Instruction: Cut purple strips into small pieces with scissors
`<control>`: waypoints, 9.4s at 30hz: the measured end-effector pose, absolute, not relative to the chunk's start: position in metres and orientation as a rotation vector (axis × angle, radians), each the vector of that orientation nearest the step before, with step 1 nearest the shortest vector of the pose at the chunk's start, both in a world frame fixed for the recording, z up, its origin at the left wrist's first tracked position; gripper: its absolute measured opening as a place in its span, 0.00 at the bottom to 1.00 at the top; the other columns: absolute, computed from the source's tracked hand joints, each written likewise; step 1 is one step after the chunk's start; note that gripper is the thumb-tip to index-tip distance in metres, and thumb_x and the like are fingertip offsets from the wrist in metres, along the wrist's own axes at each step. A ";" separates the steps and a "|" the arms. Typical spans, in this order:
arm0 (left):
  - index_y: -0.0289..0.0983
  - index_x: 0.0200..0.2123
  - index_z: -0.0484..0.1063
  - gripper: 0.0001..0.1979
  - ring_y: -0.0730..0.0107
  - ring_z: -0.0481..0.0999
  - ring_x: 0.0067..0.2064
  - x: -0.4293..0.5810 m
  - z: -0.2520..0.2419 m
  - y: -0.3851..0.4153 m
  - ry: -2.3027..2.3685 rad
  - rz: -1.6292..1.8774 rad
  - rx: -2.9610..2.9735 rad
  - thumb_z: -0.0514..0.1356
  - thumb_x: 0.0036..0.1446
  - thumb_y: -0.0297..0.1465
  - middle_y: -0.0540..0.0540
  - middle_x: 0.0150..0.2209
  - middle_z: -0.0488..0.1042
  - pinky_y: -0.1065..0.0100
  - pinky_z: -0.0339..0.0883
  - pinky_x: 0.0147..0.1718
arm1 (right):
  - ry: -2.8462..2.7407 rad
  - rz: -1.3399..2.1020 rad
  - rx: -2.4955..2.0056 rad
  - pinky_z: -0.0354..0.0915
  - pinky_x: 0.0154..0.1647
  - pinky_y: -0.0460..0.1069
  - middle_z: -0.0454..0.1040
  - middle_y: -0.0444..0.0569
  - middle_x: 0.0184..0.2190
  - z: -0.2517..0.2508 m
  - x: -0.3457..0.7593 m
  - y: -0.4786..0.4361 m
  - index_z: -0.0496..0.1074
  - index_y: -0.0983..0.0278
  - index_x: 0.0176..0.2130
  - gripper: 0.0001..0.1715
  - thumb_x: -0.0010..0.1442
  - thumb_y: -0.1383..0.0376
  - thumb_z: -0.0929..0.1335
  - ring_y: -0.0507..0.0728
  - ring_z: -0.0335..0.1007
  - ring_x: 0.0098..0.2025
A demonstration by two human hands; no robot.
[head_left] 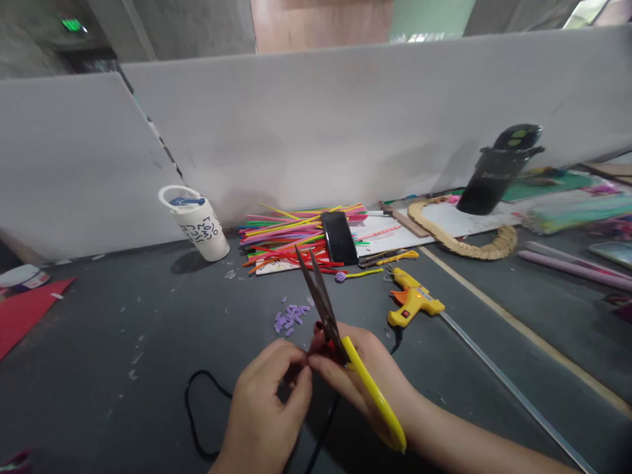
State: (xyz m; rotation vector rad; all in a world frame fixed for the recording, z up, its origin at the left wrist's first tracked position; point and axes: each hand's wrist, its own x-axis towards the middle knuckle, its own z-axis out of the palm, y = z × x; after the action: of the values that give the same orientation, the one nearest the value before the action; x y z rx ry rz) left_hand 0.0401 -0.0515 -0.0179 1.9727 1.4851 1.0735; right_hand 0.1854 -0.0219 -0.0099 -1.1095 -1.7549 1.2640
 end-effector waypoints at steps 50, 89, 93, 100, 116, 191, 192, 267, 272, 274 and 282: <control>0.36 0.27 0.72 0.03 0.81 0.65 0.21 0.026 -0.013 -0.041 1.077 1.428 0.749 0.63 0.45 0.28 0.54 0.22 0.70 0.80 0.57 0.19 | -2.404 0.580 -1.388 0.53 0.26 0.47 0.70 0.49 0.28 -0.014 0.191 -0.022 0.63 0.63 0.33 0.20 0.54 0.49 0.64 0.57 0.66 0.28; 0.36 0.24 0.74 0.09 0.79 0.69 0.18 0.033 -0.007 -0.048 0.954 1.511 0.525 0.70 0.36 0.25 0.53 0.18 0.72 0.79 0.63 0.17 | -2.435 0.496 -1.444 0.54 0.26 0.49 0.72 0.51 0.28 -0.017 0.187 -0.031 0.66 0.64 0.34 0.29 0.50 0.41 0.63 0.62 0.69 0.28; 0.38 0.24 0.76 0.08 0.79 0.69 0.18 0.033 -0.008 -0.048 0.903 1.509 0.522 0.70 0.37 0.25 0.53 0.18 0.73 0.80 0.62 0.17 | -2.439 0.482 -1.449 0.53 0.25 0.49 0.72 0.51 0.27 -0.019 0.187 -0.031 0.66 0.64 0.34 0.30 0.50 0.41 0.62 0.62 0.69 0.28; 0.37 0.25 0.76 0.07 0.80 0.69 0.18 0.031 -0.008 -0.046 0.898 1.504 0.569 0.70 0.38 0.25 0.52 0.19 0.74 0.81 0.63 0.17 | -2.446 0.495 -1.440 0.51 0.24 0.48 0.72 0.50 0.27 -0.019 0.186 -0.032 0.65 0.64 0.33 0.29 0.51 0.41 0.62 0.62 0.70 0.28; 0.35 0.25 0.76 0.04 0.81 0.69 0.19 0.025 -0.010 -0.045 0.940 1.465 0.682 0.68 0.41 0.26 0.52 0.21 0.74 0.82 0.62 0.18 | -2.431 0.491 -1.481 0.46 0.23 0.47 0.74 0.49 0.26 -0.021 0.184 -0.034 0.65 0.64 0.32 0.27 0.51 0.43 0.63 0.60 0.70 0.27; 0.35 0.26 0.76 0.04 0.75 0.72 0.21 0.032 -0.009 -0.049 1.007 1.500 0.673 0.66 0.42 0.24 0.49 0.21 0.75 0.75 0.67 0.22 | -2.379 0.315 -1.479 0.52 0.23 0.48 0.72 0.50 0.23 -0.027 0.183 -0.035 0.65 0.65 0.33 0.35 0.47 0.36 0.61 0.62 0.70 0.25; 0.35 0.26 0.75 0.04 0.75 0.72 0.22 0.032 -0.009 -0.049 1.020 1.492 0.686 0.66 0.43 0.24 0.49 0.21 0.75 0.76 0.67 0.22 | -2.381 0.309 -1.475 0.51 0.23 0.48 0.72 0.50 0.23 -0.027 0.184 -0.034 0.65 0.65 0.32 0.33 0.49 0.38 0.61 0.61 0.70 0.25; 0.37 0.24 0.71 0.04 0.78 0.68 0.24 0.034 -0.010 -0.051 1.143 1.657 0.952 0.61 0.46 0.23 0.54 0.23 0.69 0.78 0.64 0.24 | -2.359 0.395 -1.485 0.56 0.28 0.51 0.71 0.49 0.27 -0.019 0.184 -0.032 0.65 0.64 0.34 0.35 0.44 0.37 0.65 0.63 0.69 0.30; 0.38 0.24 0.71 0.04 0.78 0.69 0.24 0.035 -0.010 -0.052 1.141 1.645 0.960 0.61 0.47 0.23 0.54 0.24 0.70 0.78 0.64 0.25 | -2.369 0.412 -1.493 0.55 0.28 0.51 0.71 0.49 0.27 -0.020 0.184 -0.031 0.65 0.64 0.34 0.35 0.44 0.37 0.64 0.63 0.68 0.29; 0.38 0.25 0.71 0.04 0.78 0.69 0.24 0.036 -0.010 -0.053 1.147 1.642 0.948 0.61 0.46 0.24 0.53 0.24 0.70 0.78 0.65 0.24 | -2.375 0.421 -1.492 0.55 0.27 0.50 0.71 0.49 0.26 -0.020 0.184 -0.031 0.65 0.64 0.33 0.35 0.44 0.36 0.64 0.63 0.69 0.29; 0.37 0.24 0.71 0.04 0.77 0.68 0.23 0.038 -0.006 -0.053 1.175 1.646 0.918 0.61 0.46 0.23 0.53 0.23 0.70 0.77 0.64 0.24 | -2.394 0.408 -1.482 0.54 0.26 0.50 0.71 0.49 0.25 -0.019 0.184 -0.033 0.65 0.64 0.34 0.35 0.46 0.36 0.63 0.63 0.69 0.28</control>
State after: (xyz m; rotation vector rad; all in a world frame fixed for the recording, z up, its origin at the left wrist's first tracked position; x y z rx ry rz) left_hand 0.0384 -0.0525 -0.0065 0.9176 1.1747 1.6461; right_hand 0.1842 -0.0330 -0.0187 -1.4815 -2.3941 0.4080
